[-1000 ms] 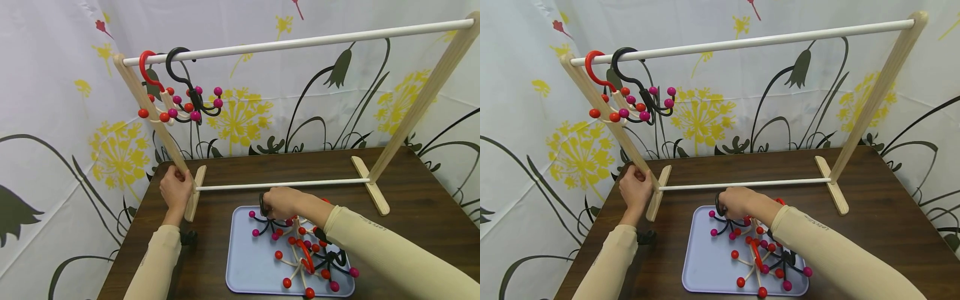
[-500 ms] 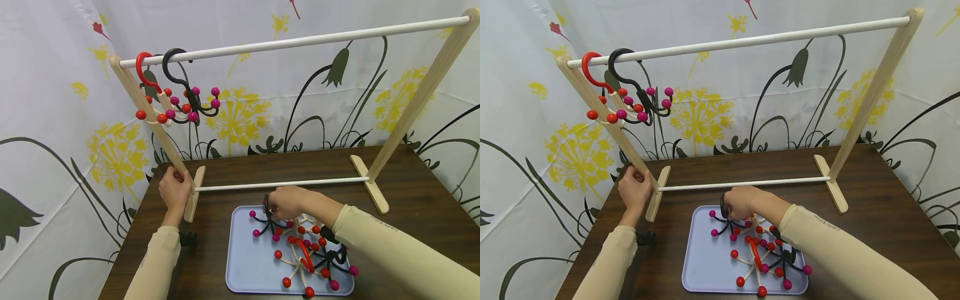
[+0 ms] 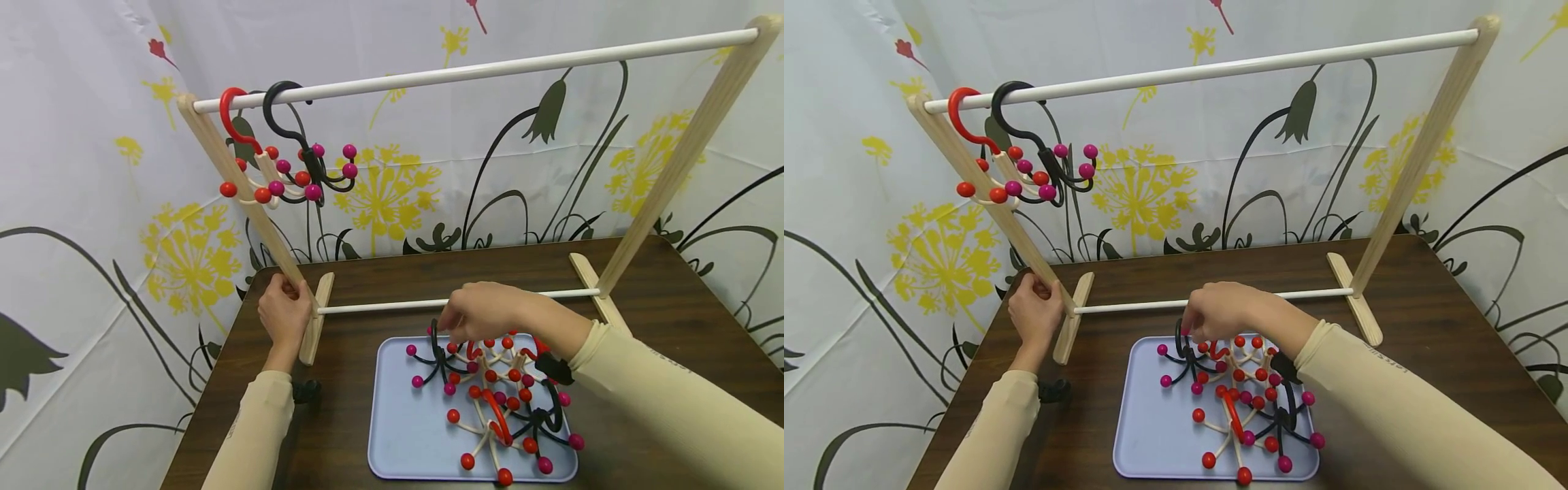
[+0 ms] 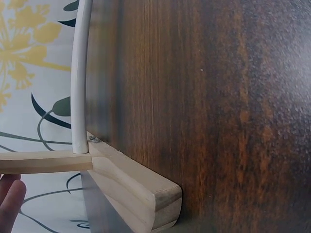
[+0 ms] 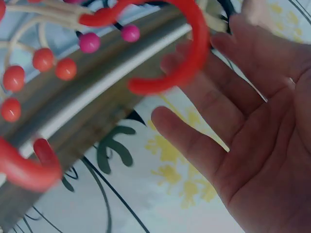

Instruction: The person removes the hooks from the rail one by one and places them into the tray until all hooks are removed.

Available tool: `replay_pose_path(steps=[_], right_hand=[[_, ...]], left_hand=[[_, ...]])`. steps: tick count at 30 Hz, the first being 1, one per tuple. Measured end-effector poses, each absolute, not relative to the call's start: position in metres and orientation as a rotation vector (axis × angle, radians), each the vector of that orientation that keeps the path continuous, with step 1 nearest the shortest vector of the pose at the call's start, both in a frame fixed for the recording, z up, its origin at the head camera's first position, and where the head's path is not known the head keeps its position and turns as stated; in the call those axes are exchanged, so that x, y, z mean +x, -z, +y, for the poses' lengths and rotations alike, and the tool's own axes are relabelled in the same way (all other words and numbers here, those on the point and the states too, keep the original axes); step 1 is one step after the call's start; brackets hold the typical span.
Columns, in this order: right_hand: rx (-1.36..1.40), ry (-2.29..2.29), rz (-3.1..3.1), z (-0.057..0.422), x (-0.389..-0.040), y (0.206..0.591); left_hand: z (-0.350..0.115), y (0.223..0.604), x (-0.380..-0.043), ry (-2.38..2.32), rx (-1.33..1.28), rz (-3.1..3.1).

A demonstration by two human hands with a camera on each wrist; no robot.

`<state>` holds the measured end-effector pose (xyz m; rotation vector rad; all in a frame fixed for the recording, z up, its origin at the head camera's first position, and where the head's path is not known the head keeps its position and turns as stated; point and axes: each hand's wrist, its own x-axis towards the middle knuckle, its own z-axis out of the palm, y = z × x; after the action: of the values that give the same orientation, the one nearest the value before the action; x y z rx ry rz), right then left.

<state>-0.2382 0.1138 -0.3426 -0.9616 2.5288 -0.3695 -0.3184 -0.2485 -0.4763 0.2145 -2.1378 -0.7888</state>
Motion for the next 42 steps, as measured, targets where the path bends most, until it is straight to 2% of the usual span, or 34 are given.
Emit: replay_pose_path(steps=[7, 14, 17, 26, 34, 42], right_hand=[[-1.008, 0.424, 2.596, 0.114, -0.238, 0.306], [-1.37, 0.542, 2.931, 0.089, -0.253, 0.267], [-1.437, 0.68, 3.117, 0.072, -0.26, 0.258], [-1.209, 1.331, 3.213, 0.016, -0.288, 0.234], [-1.127, 1.401, 2.975, -0.011, -0.304, 0.225], [-0.925, 1.389, 2.824, -0.021, -0.305, 0.22]], left_hand=[[-0.249, 0.477, -0.317, 0.775, 0.212, -2.148], [-0.251, 0.474, -0.316, 0.779, 0.207, -2.142], [-0.251, 0.474, -0.316, 0.781, 0.216, -2.138], [-0.25, 0.474, -0.316, 0.777, 0.209, -2.138], [-0.243, 0.478, -0.317, 0.78, 0.21, -2.136], [-0.24, 0.478, -0.318, 0.769, 0.207, -2.138]])
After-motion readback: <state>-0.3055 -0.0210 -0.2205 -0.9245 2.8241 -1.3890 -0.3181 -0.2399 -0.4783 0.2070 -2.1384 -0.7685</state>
